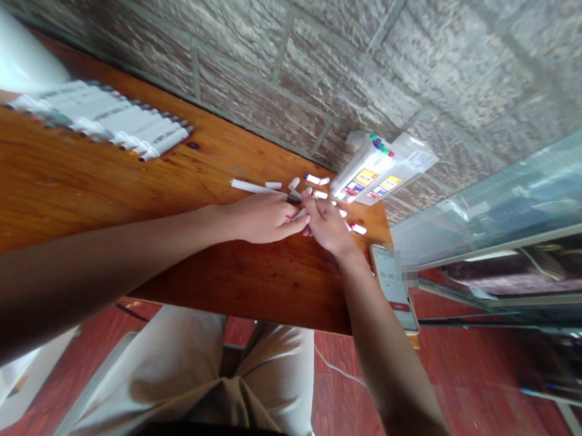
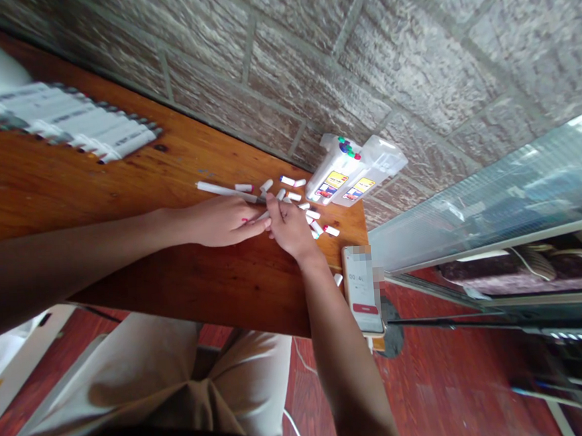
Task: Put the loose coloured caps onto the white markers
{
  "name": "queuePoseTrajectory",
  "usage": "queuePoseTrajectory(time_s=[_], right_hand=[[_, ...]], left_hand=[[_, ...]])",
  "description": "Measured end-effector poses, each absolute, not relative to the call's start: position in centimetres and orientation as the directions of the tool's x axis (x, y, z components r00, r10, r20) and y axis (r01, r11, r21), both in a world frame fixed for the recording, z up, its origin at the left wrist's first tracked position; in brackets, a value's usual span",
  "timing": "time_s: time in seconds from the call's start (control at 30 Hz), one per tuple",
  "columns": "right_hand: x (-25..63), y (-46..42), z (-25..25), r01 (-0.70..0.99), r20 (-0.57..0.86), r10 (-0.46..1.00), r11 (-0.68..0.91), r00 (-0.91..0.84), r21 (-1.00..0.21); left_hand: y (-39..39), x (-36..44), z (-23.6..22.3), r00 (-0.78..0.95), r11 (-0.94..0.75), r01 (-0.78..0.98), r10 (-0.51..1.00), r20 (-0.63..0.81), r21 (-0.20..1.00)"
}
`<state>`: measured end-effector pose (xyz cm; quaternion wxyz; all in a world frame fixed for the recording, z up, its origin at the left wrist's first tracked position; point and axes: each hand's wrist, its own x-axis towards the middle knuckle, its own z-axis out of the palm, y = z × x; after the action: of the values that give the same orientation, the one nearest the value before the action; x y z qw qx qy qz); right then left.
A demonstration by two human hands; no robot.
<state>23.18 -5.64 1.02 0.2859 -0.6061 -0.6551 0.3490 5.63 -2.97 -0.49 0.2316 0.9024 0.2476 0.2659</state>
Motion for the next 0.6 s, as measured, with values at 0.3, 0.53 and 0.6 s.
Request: queuePoseTrajectory(time_s=[0.3,0.53,0.6], right_hand=[[23.19,-5.61,0.98,0.603,-0.048,0.993,0.024,-0.103,-0.798],[23.22,-5.72,1.16,0.618,-0.038,0.993,0.042,-0.116,-0.785],[23.17,-5.76,1.24,0.619,-0.039,0.993,0.04,-0.113,-0.785]], left_hand=[[-2.84,5.56,-0.53,0.745,-0.777,0.335,0.565,0.356,0.532],[-2.86,5.57,-0.34,0.755,-0.785,0.351,0.56,0.342,0.51],[-2.86,5.58,-0.33,0.753,-0.783,0.357,0.564,0.339,0.51]])
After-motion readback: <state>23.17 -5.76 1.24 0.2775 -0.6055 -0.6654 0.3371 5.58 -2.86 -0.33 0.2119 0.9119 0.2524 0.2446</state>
